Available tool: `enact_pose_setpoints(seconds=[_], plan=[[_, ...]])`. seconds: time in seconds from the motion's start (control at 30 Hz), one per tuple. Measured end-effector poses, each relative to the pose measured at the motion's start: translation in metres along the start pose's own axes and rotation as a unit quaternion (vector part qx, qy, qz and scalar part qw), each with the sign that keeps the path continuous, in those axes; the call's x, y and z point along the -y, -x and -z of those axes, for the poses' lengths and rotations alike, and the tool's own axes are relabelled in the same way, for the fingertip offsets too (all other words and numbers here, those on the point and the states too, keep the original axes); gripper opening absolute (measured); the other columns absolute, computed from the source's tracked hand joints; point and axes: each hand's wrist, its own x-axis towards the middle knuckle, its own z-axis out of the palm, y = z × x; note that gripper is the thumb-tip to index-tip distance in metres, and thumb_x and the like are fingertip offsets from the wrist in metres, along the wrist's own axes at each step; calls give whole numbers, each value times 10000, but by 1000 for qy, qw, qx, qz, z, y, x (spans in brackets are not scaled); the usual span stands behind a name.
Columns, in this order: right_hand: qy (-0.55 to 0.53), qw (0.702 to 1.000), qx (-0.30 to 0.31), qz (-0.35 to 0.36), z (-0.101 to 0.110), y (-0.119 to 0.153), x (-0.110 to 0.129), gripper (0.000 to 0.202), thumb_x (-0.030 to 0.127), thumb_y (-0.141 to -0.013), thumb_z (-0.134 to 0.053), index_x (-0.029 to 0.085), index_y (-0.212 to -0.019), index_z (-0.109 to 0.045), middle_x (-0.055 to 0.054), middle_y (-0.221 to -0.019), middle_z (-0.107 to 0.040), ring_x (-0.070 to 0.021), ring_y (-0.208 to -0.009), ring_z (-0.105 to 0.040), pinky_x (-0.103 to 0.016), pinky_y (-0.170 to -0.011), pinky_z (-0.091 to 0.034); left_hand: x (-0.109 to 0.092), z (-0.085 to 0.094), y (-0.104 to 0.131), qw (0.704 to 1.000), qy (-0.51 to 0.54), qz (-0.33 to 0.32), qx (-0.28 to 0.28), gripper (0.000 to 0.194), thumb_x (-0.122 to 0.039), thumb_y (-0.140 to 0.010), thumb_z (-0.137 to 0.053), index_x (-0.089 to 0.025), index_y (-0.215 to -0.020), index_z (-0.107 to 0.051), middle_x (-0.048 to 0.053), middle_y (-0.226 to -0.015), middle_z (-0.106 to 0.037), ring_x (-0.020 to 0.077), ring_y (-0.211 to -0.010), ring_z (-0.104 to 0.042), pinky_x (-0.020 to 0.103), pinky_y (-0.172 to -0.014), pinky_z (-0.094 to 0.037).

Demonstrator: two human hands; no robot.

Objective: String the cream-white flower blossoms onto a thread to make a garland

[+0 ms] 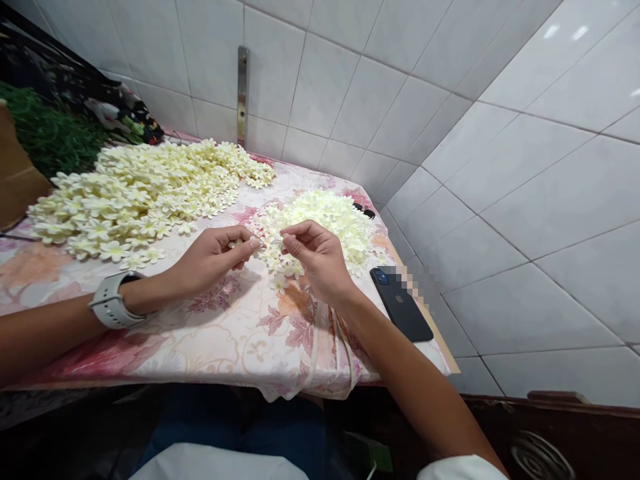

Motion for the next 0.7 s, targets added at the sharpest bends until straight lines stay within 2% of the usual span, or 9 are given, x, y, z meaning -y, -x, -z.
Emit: enact_pose_setpoints(seconds=[0.1,0.2,0.37,0.57,0.7], plan=[[-1,1000,-18,-6,0,-1,1,371,363,-543,-964,191,-717,-685,10,-730,-662,-96,-670,-574,-247,-661,-485,0,0,0,1000,1,-2,1,323,-377,-935,-567,-169,-691,-530,-47,-584,-459,81,-514,-383,222,-495,-308],[-11,1000,-29,-7,0,-1,2,391,378,-524,-969,187,-691,-672,26,-655,-628,-88,-613,-541,-242,-617,-452,1,1,0,1000,-4,-12,3,327,-366,-937,-561,-171,-678,-519,-43,-588,-459,86,-529,-392,227,-508,-311],[-7,1000,-23,-3,-2,-1,3,392,421,-565,-947,186,-679,-656,32,-620,-573,-88,-593,-489,-248,-590,-415,1,0,0,1000,-3,-15,23,357,-316,-947,-516,-188,-626,-430,-41,-583,-431,93,-541,-391,244,-534,-317],[14,999,-37,7,3,-6,-2,444,509,-600,-912,199,-663,-600,52,-617,-496,-83,-579,-439,-238,-577,-415,0,-1,1,999,-6,-13,35,396,-359,-957,-514,-194,-617,-392,-40,-596,-390,96,-549,-360,257,-542,-298],[27,1000,-11,-10,3,-5,-4,459,583,-738,-797,203,-654,-554,41,-627,-491,-92,-584,-458,-237,-564,-421,2,-1,1,999,-2,-5,43,417,-399,-964,-515,-189,-619,-409,-36,-598,-398,95,-552,-358,256,-542,-296]])
